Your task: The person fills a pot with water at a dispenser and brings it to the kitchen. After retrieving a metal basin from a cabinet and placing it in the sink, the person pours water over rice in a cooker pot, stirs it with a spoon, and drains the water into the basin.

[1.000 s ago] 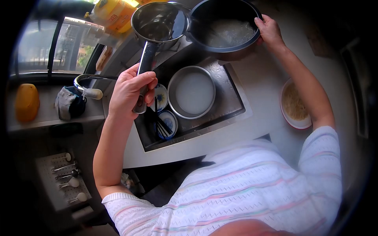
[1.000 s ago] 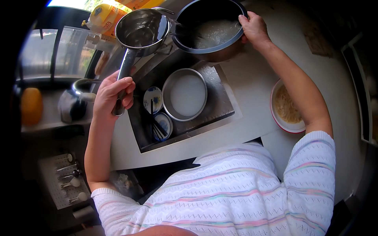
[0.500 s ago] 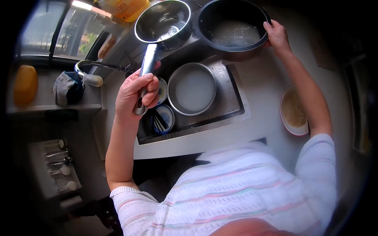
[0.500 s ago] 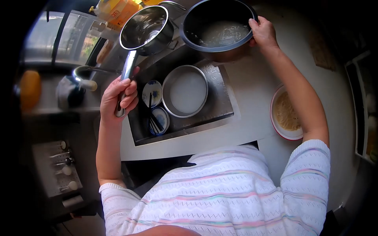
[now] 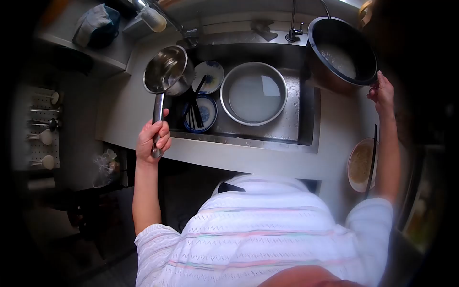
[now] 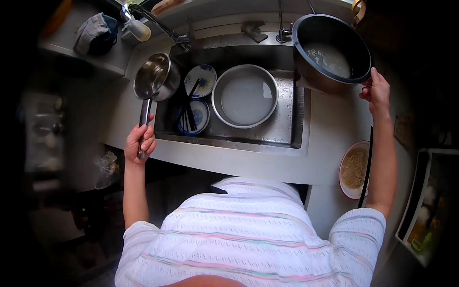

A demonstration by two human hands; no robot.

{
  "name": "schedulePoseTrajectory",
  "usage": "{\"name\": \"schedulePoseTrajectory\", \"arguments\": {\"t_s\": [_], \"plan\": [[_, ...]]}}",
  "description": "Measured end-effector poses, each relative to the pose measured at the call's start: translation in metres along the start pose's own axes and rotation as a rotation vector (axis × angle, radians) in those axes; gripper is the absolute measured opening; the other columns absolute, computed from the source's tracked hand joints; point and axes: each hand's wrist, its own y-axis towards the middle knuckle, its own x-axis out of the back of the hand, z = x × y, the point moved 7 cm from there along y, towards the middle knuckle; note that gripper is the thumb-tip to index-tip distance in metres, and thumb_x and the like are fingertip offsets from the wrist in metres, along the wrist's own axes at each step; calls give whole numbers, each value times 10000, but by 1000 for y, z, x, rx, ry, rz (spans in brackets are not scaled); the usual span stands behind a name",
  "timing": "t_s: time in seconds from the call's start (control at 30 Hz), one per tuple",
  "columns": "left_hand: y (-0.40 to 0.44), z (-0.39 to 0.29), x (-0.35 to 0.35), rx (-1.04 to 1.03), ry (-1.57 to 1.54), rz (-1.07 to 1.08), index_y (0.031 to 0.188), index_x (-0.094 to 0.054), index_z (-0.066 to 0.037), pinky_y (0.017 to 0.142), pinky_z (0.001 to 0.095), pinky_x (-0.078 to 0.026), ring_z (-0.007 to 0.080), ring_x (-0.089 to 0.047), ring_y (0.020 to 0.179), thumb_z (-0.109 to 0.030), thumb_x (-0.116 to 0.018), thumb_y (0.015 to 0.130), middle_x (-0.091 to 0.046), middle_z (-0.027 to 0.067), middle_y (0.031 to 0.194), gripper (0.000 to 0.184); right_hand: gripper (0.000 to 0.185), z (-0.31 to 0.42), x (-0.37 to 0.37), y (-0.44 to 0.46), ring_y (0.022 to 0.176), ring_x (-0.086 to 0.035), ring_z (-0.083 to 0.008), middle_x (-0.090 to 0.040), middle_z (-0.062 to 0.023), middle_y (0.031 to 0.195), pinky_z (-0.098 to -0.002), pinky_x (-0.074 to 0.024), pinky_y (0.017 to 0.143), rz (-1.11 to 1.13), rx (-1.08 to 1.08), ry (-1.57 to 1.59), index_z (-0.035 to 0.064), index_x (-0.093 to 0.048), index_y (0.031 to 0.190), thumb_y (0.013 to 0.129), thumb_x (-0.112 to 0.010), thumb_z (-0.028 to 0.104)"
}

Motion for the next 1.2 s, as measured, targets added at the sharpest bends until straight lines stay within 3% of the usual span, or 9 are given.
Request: {"name": "schedulePoseTrajectory", "arguments": {"t_s": [0.17, 0.33, 0.6, 0.7, 0.73, 0.8, 1.0, 1.1, 1.2], "plan": [[-29, -6, 121, -49, -16, -181, 1193, -410, 0, 378, 228, -374, 71, -448, 418, -116, -423, 910, -471, 23, 649, 307, 378, -23, 7, -50, 414, -439, -73, -538, -5, 661, -247, -404, 383, -98, -88, 100, 68, -478, 1133, 879, -525, 344], [-60, -14, 214, -51, -58, -264, 1098, -447, -33, 381, 230, -369, 70, -427, 405, -117, -472, 889, -471, 14, 624, 227, 292, -87, -76, -94, 395, -422, -72, -520, 21, 612, -246, -358, 344, 67, -215, 71, 125, -518, 1076, 882, -526, 343], [-56, -5, 266, -22, -100, -151, 1092, -435, -24, 377, 228, -394, 89, -450, 402, -87, -495, 870, -464, 35, 610, 238, 331, -87, -260, -150, 357, -446, -73, -511, 4, 559, -215, -347, 291, 440, -156, 103, 59, -515, 1122, 883, -541, 286], [-64, -18, 277, 80, 147, -163, 1065, -475, -33, 465, 238, -469, 127, -539, 458, -218, -545, 875, -576, 71, 699, 274, 321, -67, -320, -183, 346, -454, -78, -513, -3, 547, -216, -359, 283, 546, -83, 82, 42, -511, 1117, 888, -535, 266], [-70, -28, 284, 134, 330, -191, 1098, -478, -46, 534, 257, -497, 146, -598, 570, -289, -551, 874, -607, 78, 774, 339, 305, -65, -331, -189, 335, -459, -84, -518, -11, 547, -227, -384, 278, 566, -112, 104, 28, -508, 1112, 897, -521, 244], [-85, -76, 321, -54, 410, -335, 1106, -513, -49, 548, 282, -497, 165, -598, 717, -340, -617, 822, -580, 73, 898, 420, 299, -64, -344, -193, 333, -461, -86, -517, -13, 547, -234, -398, 279, 598, -102, 89, 22, -507, 1107, 901, -513, 238], [-264, -303, 436, -1057, 111, -1113, 1237, -361, -41, 470, 261, -451, 145, -582, 635, -83, -597, 780, -556, 60, 820, 516, 271, -66, -359, -203, 333, -467, -100, -511, -28, 546, -243, -408, 279, 612, -132, 83, 14, -512, 1091, 904, -501, 210], [-314, -358, 437, -1151, 140, -1261, 1215, -399, -31, 476, 270, -453, 156, -582, 682, -62, -594, 783, -566, 79, 894, 475, 270, -66, -364, -210, 334, -468, -99, -512, -27, 545, -243, -410, 280, 629, -125, 51, 16, -518, 1080, 898, -512, 216], [-317, -390, 443, -1080, 205, -1165, 1136, -483, -18, 476, 276, -462, 161, -591, 668, -47, -587, 785, -578, 89, 915, 367, 268, -61, -367, -220, 336, -471, -97, -511, -24, 541, -245, -415, 281, 646, -132, 58, 18, -528, 1065, 891, -525, 221]]}}
